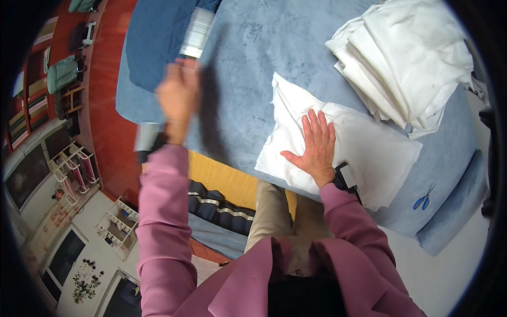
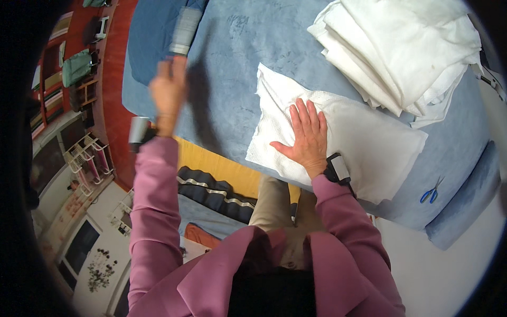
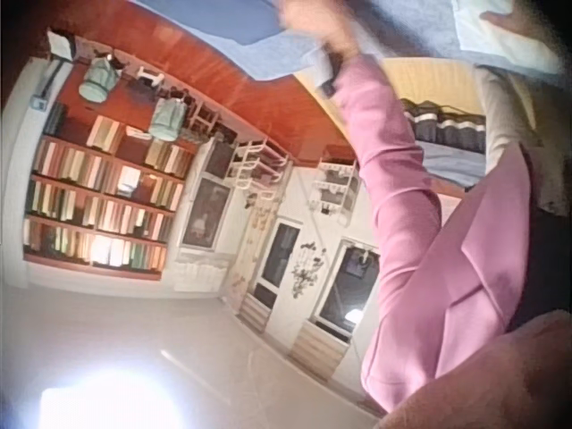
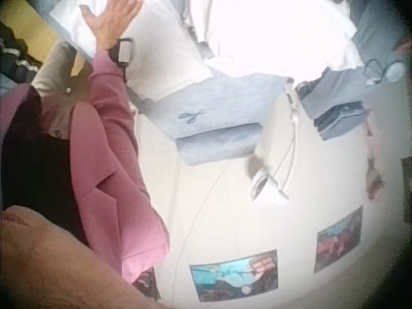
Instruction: The person cuts white fabric into rectangular pieces using a rotary cutter on a padded work surface. They repeatedly fold, align, and cut the fabric, then stack the finished pieces and carry them to a nearby area.
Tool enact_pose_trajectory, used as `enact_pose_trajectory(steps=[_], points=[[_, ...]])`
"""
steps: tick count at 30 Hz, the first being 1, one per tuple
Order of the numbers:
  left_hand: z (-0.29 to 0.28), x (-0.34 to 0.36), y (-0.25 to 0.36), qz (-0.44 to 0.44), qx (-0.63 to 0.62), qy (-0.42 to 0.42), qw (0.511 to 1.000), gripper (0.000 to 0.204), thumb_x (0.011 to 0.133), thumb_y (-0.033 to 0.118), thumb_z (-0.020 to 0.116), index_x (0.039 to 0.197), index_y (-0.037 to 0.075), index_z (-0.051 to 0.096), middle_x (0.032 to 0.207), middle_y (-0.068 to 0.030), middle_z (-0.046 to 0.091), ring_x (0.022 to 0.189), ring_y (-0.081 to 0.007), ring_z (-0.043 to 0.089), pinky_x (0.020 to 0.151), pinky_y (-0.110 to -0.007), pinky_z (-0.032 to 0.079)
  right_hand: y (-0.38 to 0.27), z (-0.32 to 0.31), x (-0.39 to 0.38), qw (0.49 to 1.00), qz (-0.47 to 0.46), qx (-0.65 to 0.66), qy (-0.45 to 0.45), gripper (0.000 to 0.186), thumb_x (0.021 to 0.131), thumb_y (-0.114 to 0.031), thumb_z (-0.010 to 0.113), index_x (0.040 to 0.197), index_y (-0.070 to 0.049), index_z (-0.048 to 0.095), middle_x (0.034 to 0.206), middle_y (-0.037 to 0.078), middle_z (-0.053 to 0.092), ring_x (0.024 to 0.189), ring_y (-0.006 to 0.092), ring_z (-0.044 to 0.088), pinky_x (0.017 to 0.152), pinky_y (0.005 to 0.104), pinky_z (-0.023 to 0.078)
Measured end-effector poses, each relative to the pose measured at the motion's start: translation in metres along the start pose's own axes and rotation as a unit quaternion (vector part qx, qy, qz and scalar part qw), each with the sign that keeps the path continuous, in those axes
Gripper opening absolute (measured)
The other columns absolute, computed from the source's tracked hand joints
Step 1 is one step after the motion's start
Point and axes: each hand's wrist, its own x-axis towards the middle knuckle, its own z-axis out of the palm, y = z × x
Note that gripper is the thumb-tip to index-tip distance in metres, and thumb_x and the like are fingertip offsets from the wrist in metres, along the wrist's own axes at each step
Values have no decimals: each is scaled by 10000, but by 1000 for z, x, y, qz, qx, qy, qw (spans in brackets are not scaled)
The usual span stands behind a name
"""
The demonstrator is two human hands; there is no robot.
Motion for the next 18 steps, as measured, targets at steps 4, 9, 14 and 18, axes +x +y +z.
enact_pose_trajectory(steps=[4,9,14,18], points=[[-13,6,-25,68,-48,17,996,399,960,453,616,864,66,589,735,-169,673,631,-393,659,516,-476,502,-1,-2,2,1000,-1,3,0,1055,717,-645,741,1499,-55,349,1566,162,346,1466,370,280,1168,548,181],[18,-29,-7,76,19,18,997,397,897,444,693,926,54,621,807,-137,655,778,-356,650,669,-460,496,-2,-3,3,1000,-3,5,7,1031,718,-642,737,1491,-70,367,1573,146,335,1473,354,264,1168,542,187],[11,-122,45,-43,-245,-45,968,261,841,270,762,886,32,666,805,-128,641,787,-335,601,718,-437,455,-5,-15,7,999,8,40,-9,937,791,-638,677,1475,-63,396,1575,128,336,1480,333,253,1179,522,184],[15,-205,88,-57,-316,-66,945,270,819,197,791,960,7,661,848,-136,635,783,-322,596,733,-428,479,-11,-38,-1,992,6,119,47,742,858,-446,687,1428,-34,450,1513,153,405,1411,354,357,1128,487,299]])
